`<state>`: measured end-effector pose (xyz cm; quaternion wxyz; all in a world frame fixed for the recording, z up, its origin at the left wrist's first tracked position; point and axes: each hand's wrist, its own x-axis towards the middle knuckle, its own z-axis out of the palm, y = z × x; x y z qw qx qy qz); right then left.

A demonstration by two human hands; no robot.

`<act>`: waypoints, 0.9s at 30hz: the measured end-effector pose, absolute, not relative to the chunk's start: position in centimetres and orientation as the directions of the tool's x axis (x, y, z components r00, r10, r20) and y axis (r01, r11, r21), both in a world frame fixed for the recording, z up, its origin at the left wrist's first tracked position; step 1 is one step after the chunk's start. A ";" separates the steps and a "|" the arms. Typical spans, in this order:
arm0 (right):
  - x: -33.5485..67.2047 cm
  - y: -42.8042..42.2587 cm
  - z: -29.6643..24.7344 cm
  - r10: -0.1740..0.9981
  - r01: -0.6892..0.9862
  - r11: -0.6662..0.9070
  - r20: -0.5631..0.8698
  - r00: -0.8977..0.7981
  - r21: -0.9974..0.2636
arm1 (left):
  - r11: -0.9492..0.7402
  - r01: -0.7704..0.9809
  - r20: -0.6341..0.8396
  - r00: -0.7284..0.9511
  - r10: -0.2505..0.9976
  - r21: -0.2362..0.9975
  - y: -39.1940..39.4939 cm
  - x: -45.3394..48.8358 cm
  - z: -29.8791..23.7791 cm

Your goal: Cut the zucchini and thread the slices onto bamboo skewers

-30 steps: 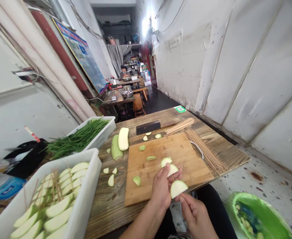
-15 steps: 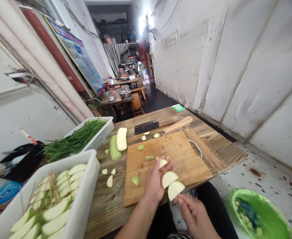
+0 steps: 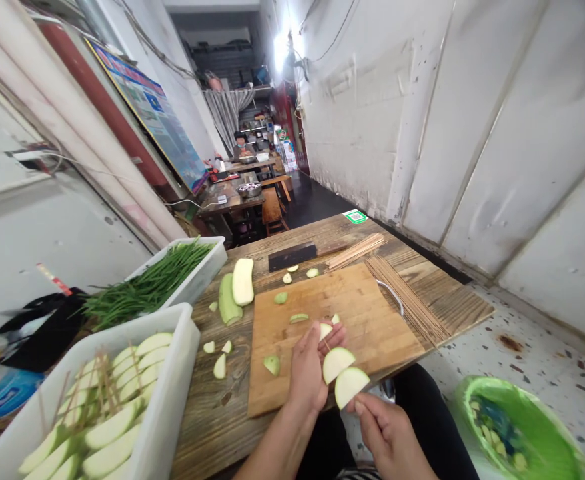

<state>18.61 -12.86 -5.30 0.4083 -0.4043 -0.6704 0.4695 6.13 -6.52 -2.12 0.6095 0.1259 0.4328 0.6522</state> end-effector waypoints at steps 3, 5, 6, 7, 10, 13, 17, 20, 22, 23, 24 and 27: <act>18.4 -12.9 -5.2 0.934 0.158 0.225 0.166 -0.316 -0.962 | 0.138 -0.677 -0.382 -0.225 0.896 0.723 -6.8 6.5 -2.2; 18.3 -12.8 -5.1 0.940 0.161 0.226 0.171 -0.296 -0.961 | 0.149 -0.665 -0.374 -0.208 0.904 0.732 -7.0 6.9 -2.2; 18.3 -12.7 -5.1 0.940 0.162 0.231 0.178 -0.290 -0.959 | 0.149 -0.658 -0.362 -0.199 0.911 0.738 -7.1 7.2 -2.3; 18.4 -12.6 -5.1 0.938 0.163 0.240 0.185 -0.292 -0.957 | 0.150 -0.654 -0.353 -0.190 0.916 0.741 -7.2 7.3 -2.3; 18.8 -12.4 -5.3 0.934 0.172 0.259 0.201 -0.294 -0.950 | 0.201 -0.631 -0.355 -0.127 0.926 0.749 -7.3 6.9 -2.1; 19.3 -12.2 -5.5 0.947 0.186 0.232 0.178 -0.267 -0.955 | 0.096 -0.397 -0.198 -0.223 0.955 0.913 -6.8 4.4 -1.9; 19.5 -12.0 -5.8 0.958 0.159 0.150 0.104 -0.267 -0.976 | -0.104 0.329 0.205 -0.290 0.935 0.939 -5.3 0.0 -2.4; 19.4 -12.0 -6.0 0.955 0.142 0.130 0.086 -0.285 -0.981 | -0.059 0.496 0.207 -0.249 0.946 0.866 -4.1 -2.2 -3.3; 19.3 -12.1 -6.0 0.953 0.134 0.136 0.092 -0.290 -0.982 | -0.026 0.509 0.185 -0.265 0.946 0.861 -3.6 -2.9 -3.8; 19.3 -12.1 -6.0 0.949 0.133 0.143 0.098 -0.299 -0.981 | -0.010 0.494 0.171 -0.282 0.944 0.869 -3.5 -3.1 -4.0; 19.3 -12.2 -5.9 0.944 0.136 0.152 0.102 -0.314 -0.979 | 0.011 0.467 0.147 -0.301 0.942 0.884 -3.4 -3.3 -4.0; 19.4 -12.4 -5.5 0.920 0.158 0.181 0.111 -0.375 -0.971 | 0.081 0.304 0.026 -0.332 0.943 0.949 -3.5 -3.4 -3.6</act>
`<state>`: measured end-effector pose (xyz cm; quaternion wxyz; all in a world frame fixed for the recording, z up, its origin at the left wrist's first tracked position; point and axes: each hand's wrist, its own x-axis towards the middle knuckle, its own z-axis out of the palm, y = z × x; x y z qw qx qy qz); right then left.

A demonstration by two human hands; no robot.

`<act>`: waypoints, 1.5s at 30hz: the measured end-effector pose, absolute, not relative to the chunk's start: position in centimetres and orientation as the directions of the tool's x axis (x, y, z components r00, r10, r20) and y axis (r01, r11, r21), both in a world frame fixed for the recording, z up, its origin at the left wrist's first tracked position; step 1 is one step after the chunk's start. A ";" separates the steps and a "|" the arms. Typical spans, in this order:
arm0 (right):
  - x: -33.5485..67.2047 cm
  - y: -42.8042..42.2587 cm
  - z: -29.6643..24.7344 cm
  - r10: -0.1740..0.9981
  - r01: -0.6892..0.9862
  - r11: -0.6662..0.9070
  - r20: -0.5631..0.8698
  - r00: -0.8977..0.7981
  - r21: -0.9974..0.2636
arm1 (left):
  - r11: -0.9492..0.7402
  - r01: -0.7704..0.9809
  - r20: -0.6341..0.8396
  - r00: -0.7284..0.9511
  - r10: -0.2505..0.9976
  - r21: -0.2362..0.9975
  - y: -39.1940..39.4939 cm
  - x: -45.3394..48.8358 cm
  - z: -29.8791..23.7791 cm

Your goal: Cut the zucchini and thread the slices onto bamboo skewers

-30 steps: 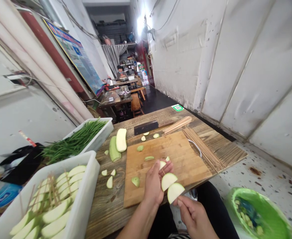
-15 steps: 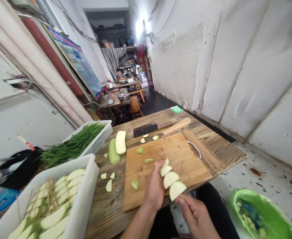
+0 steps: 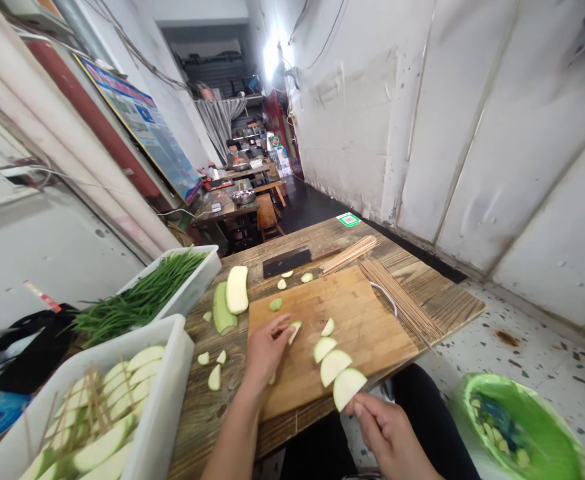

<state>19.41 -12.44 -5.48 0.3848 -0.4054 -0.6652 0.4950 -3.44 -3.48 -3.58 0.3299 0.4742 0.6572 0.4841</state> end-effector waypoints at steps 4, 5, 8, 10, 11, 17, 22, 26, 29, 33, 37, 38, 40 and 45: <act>19.3 -12.8 -4.8 0.884 0.167 0.229 0.133 -0.447 -0.959 | 0.173 -0.185 -0.215 -0.235 0.948 0.967 -4.0 -2.9 -2.5; 19.3 -12.8 -4.6 0.876 0.170 0.242 0.140 -0.462 -0.955 | 0.210 -0.321 -0.279 -0.185 0.942 0.923 -4.1 -2.8 -2.2; 19.3 -12.8 -4.1 0.860 0.189 0.276 0.155 -0.485 -0.942 | 0.289 -0.527 -0.386 -0.082 0.919 0.799 -4.4 -2.5 -1.7; 19.2 -12.8 -3.8 0.855 0.194 0.298 0.170 -0.490 -0.935 | 0.295 -0.535 -0.394 -0.077 0.916 0.791 -4.6 -2.4 -1.3; 19.2 -12.7 -3.7 0.852 0.195 0.308 0.179 -0.493 -0.931 | 0.290 -0.530 -0.388 -0.080 0.918 0.796 -4.6 -2.3 -1.2; 19.1 -12.6 -4.0 0.843 0.193 0.332 0.198 -0.499 -0.923 | 0.257 -0.575 -0.363 -0.075 0.929 0.777 -4.6 -1.9 -0.9; 19.2 -12.9 -4.2 0.853 0.202 0.309 0.177 -0.491 -0.930 | 0.314 -0.572 -0.438 -0.091 0.894 0.758 -4.6 -1.6 -1.3; 19.2 -12.9 -4.1 0.851 0.197 0.288 0.156 -0.502 -0.937 | 0.298 -0.622 -0.481 -0.145 0.865 0.724 -4.4 -1.3 -1.4; 19.2 -12.8 -4.1 0.850 0.198 0.276 0.143 -0.508 -0.940 | 0.307 -0.629 -0.509 -0.165 0.845 0.714 -4.2 -1.3 -1.3; 19.2 -12.7 -4.3 0.850 0.193 0.278 0.147 -0.505 -0.941 | 0.305 -0.633 -0.510 -0.166 0.844 0.712 -4.2 -1.4 -1.2; 19.1 -12.6 -4.4 0.854 0.194 0.272 0.143 -0.501 -0.943 | 0.301 -0.631 -0.506 -0.170 0.846 0.715 -4.3 -1.4 -1.3; 19.1 -12.6 -4.4 0.852 0.193 0.270 0.141 -0.504 -0.943 | 0.299 -0.631 -0.505 -0.172 0.846 0.716 -4.3 -1.3 -1.3; 19.1 -12.6 -4.4 0.851 0.190 0.270 0.142 -0.506 -0.944 | 0.296 -0.629 -0.502 -0.176 0.847 0.719 -4.4 -1.3 -1.3; 19.0 -12.8 -4.6 0.857 0.180 0.246 0.128 -0.499 -0.952 | 0.294 -0.612 -0.487 -0.173 0.856 0.734 -4.5 -1.2 -1.4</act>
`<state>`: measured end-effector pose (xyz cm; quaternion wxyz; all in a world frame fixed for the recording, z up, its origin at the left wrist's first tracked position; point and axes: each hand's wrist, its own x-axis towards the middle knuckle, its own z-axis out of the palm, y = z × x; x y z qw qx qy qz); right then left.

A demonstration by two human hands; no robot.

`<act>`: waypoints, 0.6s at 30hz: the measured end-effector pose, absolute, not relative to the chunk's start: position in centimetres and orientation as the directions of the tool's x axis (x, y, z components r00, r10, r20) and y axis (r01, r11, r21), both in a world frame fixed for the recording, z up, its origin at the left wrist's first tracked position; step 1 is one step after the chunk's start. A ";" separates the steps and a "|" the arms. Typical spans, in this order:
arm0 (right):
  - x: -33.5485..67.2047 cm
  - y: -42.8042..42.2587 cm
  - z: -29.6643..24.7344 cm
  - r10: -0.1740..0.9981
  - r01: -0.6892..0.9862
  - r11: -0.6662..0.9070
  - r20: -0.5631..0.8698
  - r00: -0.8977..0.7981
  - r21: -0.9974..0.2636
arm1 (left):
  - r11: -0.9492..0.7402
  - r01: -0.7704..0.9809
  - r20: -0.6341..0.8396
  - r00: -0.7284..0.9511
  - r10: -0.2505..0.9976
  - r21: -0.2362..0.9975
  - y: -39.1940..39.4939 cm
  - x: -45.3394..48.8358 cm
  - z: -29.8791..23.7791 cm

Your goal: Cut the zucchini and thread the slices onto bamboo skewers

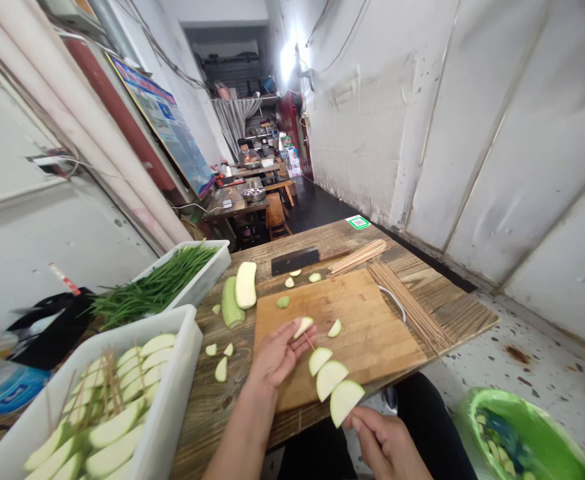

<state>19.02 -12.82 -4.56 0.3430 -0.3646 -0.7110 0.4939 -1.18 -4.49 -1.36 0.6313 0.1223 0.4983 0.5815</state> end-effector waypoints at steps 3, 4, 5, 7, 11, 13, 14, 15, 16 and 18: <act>19.0 -12.9 -4.5 0.855 0.183 0.250 0.128 -0.503 -0.951 | 0.293 -0.604 -0.481 -0.172 0.860 0.741 -4.5 -1.2 -1.4; 19.0 -12.8 -4.5 0.855 0.188 0.256 0.131 -0.502 -0.948 | 0.296 -0.601 -0.482 -0.172 0.859 0.743 -4.5 -1.2 -1.4; 19.1 -12.8 -4.4 0.854 0.195 0.261 0.132 -0.503 -0.945 | 0.297 -0.598 -0.482 -0.172 0.859 0.744 -4.5 -1.2 -1.4; 19.1 -12.8 -4.3 0.858 0.210 0.272 0.137 -0.496 -0.939 | 0.298 -0.596 -0.482 -0.174 0.859 0.746 -4.5 -1.2 -1.3; 19.0 -12.8 -4.3 0.860 0.212 0.286 0.153 -0.486 -0.935 | 0.296 -0.595 -0.480 -0.177 0.859 0.747 -4.5 -1.2 -1.3; 19.0 -12.8 -4.4 0.861 0.214 0.276 0.143 -0.488 -0.937 | 0.292 -0.587 -0.471 -0.176 0.864 0.755 -4.6 -1.1 -1.2; 19.0 -12.8 -4.4 0.863 0.218 0.273 0.138 -0.487 -0.937 | 0.290 -0.580 -0.463 -0.174 0.869 0.762 -4.6 -1.1 -1.2; 19.0 -12.8 -4.4 0.864 0.222 0.272 0.136 -0.485 -0.936 | 0.287 -0.570 -0.454 -0.173 0.874 0.770 -4.6 -1.1 -1.2; 19.0 -12.8 -4.4 0.865 0.226 0.275 0.138 -0.483 -0.935 | 0.285 -0.560 -0.446 -0.172 0.879 0.778 -4.6 -1.1 -1.2; 19.1 -12.8 -4.3 0.863 0.234 0.286 0.144 -0.484 -0.929 | 0.285 -0.543 -0.435 -0.168 0.885 0.790 -4.7 -1.0 -1.2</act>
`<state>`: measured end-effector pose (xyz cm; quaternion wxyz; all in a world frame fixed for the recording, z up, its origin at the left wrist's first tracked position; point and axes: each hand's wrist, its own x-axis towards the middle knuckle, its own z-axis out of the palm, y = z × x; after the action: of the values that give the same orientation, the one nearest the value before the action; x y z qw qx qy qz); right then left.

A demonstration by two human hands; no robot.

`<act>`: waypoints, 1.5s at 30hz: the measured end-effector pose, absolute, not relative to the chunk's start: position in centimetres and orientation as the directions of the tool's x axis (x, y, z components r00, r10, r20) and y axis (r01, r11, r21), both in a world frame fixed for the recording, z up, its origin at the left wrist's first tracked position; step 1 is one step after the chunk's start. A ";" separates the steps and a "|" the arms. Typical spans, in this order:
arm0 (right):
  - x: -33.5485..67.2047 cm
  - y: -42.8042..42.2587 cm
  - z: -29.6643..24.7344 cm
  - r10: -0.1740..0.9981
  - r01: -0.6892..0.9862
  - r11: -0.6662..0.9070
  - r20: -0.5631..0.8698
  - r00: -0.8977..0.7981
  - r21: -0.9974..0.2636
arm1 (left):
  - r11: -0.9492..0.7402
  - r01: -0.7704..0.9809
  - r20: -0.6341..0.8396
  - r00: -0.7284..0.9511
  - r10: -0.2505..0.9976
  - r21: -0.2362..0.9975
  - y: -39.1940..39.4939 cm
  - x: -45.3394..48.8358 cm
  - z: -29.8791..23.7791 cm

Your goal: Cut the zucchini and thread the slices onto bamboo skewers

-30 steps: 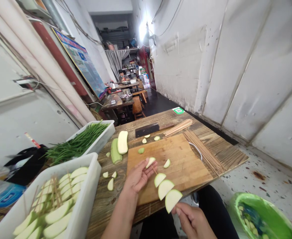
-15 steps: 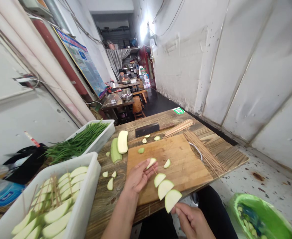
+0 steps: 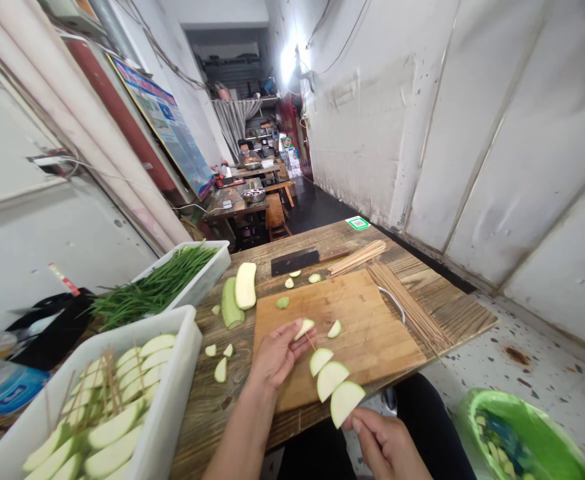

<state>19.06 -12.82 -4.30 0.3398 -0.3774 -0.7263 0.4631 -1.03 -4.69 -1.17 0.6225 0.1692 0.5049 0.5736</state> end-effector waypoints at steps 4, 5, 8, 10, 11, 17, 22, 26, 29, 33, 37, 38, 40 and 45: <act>19.2 -12.7 -4.1 0.863 0.252 0.287 0.135 -0.486 -0.924 | 0.297 -0.524 -0.432 -0.154 0.889 0.798 -4.7 -1.0 -1.0; 19.2 -12.7 -4.0 0.864 0.255 0.281 0.129 -0.486 -0.925 | 0.300 -0.520 -0.432 -0.151 0.889 0.800 -4.7 -0.9 -1.0; 19.2 -12.7 -4.1 0.862 0.247 0.251 0.100 -0.497 -0.936 | 0.301 -0.508 -0.427 -0.149 0.892 0.807 -4.7 -0.8 -1.1; 19.2 -12.8 -4.1 0.863 0.245 0.236 0.087 -0.498 -0.941 | 0.300 -0.501 -0.424 -0.151 0.893 0.812 -4.7 -0.8 -1.1; 19.2 -12.8 -4.1 0.866 0.248 0.232 0.084 -0.494 -0.941 | 0.301 -0.498 -0.422 -0.149 0.894 0.813 -4.7 -0.7 -1.2; 19.1 -12.8 -4.1 0.884 0.267 0.227 0.083 -0.460 -0.937 | 0.313 -0.489 -0.420 -0.124 0.899 0.814 -4.9 -0.3 -1.1; 19.1 -12.7 -3.8 0.886 0.256 0.215 0.079 -0.456 -0.942 | 0.333 -0.475 -0.425 -0.097 0.900 0.814 -4.9 -0.2 -1.2; 19.0 -12.8 -4.4 0.888 0.228 0.204 0.082 -0.453 -0.952 | 0.358 -0.503 -0.451 -0.073 0.890 0.787 -4.7 -0.1 -1.4; 18.9 -12.9 -5.3 0.890 0.218 0.214 0.098 -0.445 -0.952 | 0.375 -0.529 -0.473 -0.057 0.879 0.761 -4.7 0.1 -1.5; 18.8 -13.0 -5.6 0.899 0.255 0.239 0.114 -0.423 -0.937 | 0.408 -0.556 -0.513 -0.039 0.857 0.724 -4.6 0.4 -1.5; 18.8 -13.0 -5.3 0.906 0.274 0.277 0.156 -0.393 -0.921 | 0.416 -0.578 -0.523 -0.022 0.852 0.702 -4.7 0.8 -2.0; 18.7 -12.9 -5.3 0.907 0.273 0.287 0.169 -0.386 -0.918 | 0.416 -0.578 -0.520 -0.018 0.854 0.702 -4.7 0.9 -2.1; 18.7 -12.9 -5.3 0.908 0.274 0.303 0.190 -0.372 -0.913 | 0.412 -0.581 -0.516 -0.016 0.857 0.702 -4.7 1.1 -2.3; 18.7 -12.6 -5.4 0.918 0.265 0.282 0.179 -0.354 -0.922 | 0.422 -0.596 -0.522 0.005 0.853 0.683 -4.8 1.8 -2.2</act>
<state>18.69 -12.63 -5.36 0.3824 -0.4205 -0.7033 0.4271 1.85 -4.79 -2.21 0.6961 0.1350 0.4758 0.5204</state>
